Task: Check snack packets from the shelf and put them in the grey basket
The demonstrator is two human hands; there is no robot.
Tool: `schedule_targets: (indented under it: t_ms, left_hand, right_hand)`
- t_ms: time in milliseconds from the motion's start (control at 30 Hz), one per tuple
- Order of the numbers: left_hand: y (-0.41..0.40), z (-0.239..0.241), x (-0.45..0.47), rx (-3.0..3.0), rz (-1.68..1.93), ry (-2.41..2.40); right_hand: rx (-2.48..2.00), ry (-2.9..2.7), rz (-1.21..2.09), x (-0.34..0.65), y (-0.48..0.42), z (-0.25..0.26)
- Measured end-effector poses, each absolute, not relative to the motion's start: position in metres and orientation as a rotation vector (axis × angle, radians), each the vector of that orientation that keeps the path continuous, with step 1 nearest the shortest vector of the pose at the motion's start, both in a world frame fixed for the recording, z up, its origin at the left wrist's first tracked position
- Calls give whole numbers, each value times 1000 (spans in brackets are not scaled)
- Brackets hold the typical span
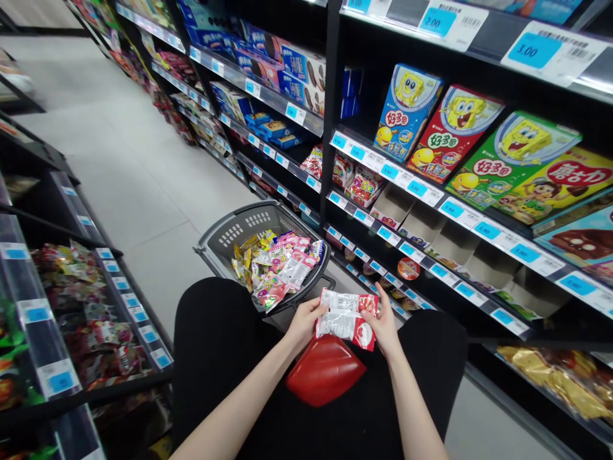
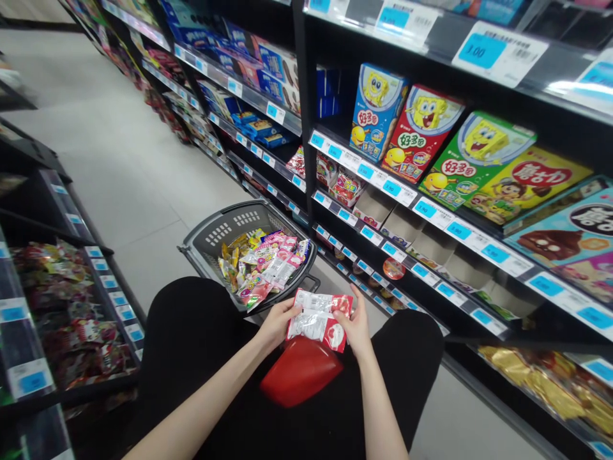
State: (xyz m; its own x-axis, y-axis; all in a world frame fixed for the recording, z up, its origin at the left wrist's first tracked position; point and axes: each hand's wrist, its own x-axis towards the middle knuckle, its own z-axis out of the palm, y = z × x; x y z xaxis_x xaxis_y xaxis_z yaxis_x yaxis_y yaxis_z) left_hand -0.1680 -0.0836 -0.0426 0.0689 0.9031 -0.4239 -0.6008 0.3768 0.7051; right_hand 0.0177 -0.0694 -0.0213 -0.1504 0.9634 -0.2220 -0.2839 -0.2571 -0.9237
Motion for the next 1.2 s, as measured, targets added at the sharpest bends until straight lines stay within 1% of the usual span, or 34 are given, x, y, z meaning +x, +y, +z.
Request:
schedule_targets:
  t_ms: [233, 500, 733, 867, 1067, 1133, 1200]
  left_hand:
    - [-84, -40, -163, 336, 1206, 924]
    - [-86, -36, -162, 266, 1171, 909]
    - [-85, -40, -163, 247, 1170, 869]
    - [-84, -44, -163, 250, 1162, 864]
    - [-87, -26, -163, 168, 898, 644]
    - [-91, -16, -166, 197, 714, 567]
    - [-96, -10, -168, 221, 441, 504]
  right_hand:
    - [-1127, -871, 1764, 22, -66, -34]
    - [-1043, -906, 1865, 23, -69, -25]
    - [-1175, -938, 1741, 22, -68, -33]
    - [-1138, -941, 1757, 22, -69, -33]
    - [-1062, -1005, 1776, 24, -73, -26]
    - [-1069, -1054, 1757, 27, -74, -25]
    - [-1085, -1097, 1738, 31, -74, -23]
